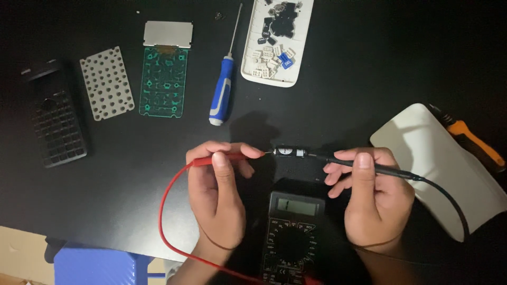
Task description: Testing an electronic component with a digital multimeter.
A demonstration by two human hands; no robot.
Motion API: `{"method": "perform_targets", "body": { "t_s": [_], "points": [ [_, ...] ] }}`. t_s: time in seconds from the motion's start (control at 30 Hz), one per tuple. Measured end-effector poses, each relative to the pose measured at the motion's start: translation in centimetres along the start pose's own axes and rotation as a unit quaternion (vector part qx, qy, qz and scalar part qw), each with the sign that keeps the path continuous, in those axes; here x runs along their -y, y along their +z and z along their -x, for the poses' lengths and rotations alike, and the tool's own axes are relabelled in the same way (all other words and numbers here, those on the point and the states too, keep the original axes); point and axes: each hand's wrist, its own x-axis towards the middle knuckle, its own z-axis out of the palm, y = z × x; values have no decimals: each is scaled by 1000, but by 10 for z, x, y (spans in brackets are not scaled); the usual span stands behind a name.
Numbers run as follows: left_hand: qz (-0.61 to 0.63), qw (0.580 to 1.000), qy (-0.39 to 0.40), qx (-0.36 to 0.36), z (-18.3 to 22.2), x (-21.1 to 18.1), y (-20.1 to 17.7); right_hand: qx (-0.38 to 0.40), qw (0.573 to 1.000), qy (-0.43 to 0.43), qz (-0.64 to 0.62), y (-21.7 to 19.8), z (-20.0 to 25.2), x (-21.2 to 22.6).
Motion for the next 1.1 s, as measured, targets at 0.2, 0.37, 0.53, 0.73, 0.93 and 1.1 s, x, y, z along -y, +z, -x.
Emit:
{"method": "perform_targets", "body": {
  "t_s": [0.2,0.37,0.53,0.73,0.93,1.1],
  "points": [
    [7,1000,-2,-5,2,5,-1,7,1000,7,-13,0,0,-2],
    [9,1000,-1,-6,1,4,-1,8,1000,4,-14,0,0,-1],
    [-1,1000,-6,1,0,1,-1,6,1000,3,-7,0,0,-2],
    [-2,1000,-3,-2,0,-1,-1,11,1000,-11,-10,-1,-1,-3],
    [9,1000,1,-10,0,6,-1,17,1000,-6,-19,-1,-1,-12],
    [-12,1000,-1,-8,-1,-2,-1,15,1000,17,-19,-2,0,1]
  ]
}}
